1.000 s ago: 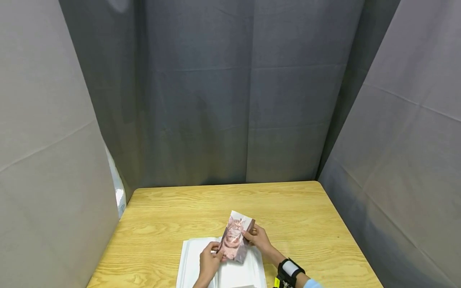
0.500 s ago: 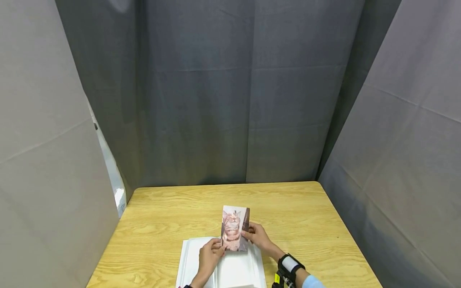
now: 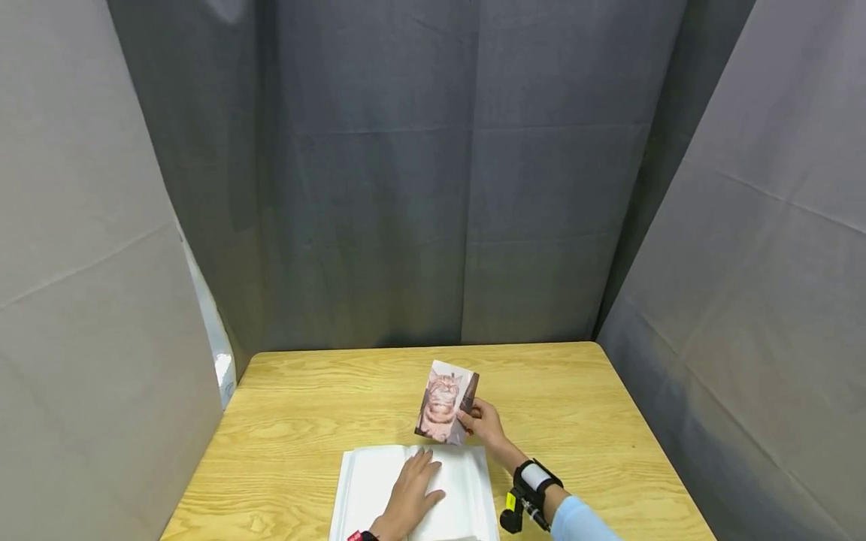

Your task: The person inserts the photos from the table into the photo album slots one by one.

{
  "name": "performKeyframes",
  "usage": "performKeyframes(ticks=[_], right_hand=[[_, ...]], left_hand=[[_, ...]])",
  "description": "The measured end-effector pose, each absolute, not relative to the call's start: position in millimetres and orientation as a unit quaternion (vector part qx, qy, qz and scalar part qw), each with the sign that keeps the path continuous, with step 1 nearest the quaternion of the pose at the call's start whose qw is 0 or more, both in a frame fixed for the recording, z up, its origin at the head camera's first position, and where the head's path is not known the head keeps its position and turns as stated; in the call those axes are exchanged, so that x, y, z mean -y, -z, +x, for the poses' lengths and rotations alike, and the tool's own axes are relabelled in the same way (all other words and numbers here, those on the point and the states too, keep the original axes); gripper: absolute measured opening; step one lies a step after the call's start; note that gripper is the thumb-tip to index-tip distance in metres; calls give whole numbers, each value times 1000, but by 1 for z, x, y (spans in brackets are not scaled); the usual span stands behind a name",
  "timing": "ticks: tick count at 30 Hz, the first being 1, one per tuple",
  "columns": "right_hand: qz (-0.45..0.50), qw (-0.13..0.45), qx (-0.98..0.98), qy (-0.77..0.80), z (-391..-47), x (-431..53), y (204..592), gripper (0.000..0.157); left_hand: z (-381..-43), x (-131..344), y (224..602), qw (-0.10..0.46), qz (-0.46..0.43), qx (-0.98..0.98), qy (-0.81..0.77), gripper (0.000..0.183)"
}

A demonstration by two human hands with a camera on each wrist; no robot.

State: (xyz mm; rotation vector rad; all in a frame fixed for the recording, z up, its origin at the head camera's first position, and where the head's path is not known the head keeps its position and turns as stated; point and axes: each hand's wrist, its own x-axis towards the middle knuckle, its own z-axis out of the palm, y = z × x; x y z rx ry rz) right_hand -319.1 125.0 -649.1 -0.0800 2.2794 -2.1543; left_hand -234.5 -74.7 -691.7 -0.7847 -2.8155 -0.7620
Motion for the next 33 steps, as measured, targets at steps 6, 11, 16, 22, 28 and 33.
performKeyframes(ticks=[6,11,16,22,28,33], right_hand=[[-28,5,-735,677,-320,-121,656,21],[-21,28,-724,689,-317,-118,646,26],[-6,30,-717,696,-318,-114,642,31],[24,-3,-724,689,-326,-112,661,33],[33,4,-745,667,-324,-113,674,32],[20,4,-771,637,-319,-115,680,34]], left_hand=[[-245,78,694,56,-308,932,183,58],[-242,79,695,79,-327,927,169,52],[-239,79,698,117,-332,920,174,47],[-238,79,699,119,-328,920,178,46],[-235,78,696,123,-330,918,182,45],[-235,79,696,129,-332,918,175,46]])
